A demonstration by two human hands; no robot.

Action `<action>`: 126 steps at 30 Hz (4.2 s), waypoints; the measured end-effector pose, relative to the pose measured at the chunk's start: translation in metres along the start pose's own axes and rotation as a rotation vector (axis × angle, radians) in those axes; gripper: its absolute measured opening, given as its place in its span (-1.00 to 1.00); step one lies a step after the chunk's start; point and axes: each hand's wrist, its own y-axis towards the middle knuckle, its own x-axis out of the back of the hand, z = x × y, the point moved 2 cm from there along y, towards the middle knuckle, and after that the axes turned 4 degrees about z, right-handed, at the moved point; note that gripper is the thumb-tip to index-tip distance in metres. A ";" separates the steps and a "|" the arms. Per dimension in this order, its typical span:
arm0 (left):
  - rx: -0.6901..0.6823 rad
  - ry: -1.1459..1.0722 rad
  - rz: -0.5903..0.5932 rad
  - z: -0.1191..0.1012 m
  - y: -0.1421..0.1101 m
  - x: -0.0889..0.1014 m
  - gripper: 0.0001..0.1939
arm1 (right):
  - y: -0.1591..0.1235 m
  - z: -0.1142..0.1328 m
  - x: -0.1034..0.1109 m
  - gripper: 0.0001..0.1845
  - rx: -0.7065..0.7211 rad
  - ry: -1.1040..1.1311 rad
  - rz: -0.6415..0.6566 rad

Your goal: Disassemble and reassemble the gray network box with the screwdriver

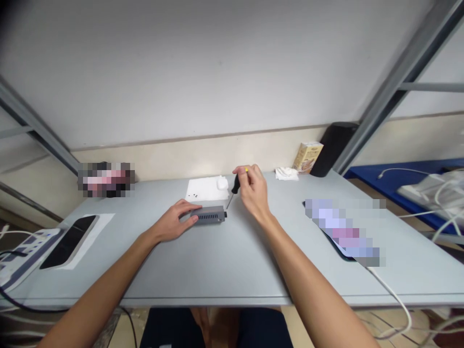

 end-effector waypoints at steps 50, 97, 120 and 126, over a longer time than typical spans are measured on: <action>0.015 0.144 -0.459 0.024 0.008 0.012 -0.76 | -0.020 -0.012 -0.037 -0.35 -0.349 0.352 0.436; -0.444 0.175 -0.454 -0.034 0.032 -0.020 -0.83 | 0.008 0.027 0.013 -0.54 -0.006 0.241 0.063; -0.429 0.214 -0.312 -0.037 0.031 -0.013 -0.81 | 0.005 0.031 0.007 -0.51 -0.015 0.284 0.188; -0.423 0.237 -0.284 -0.041 0.031 -0.011 -0.82 | 0.006 0.024 0.002 -0.56 -0.070 0.492 0.276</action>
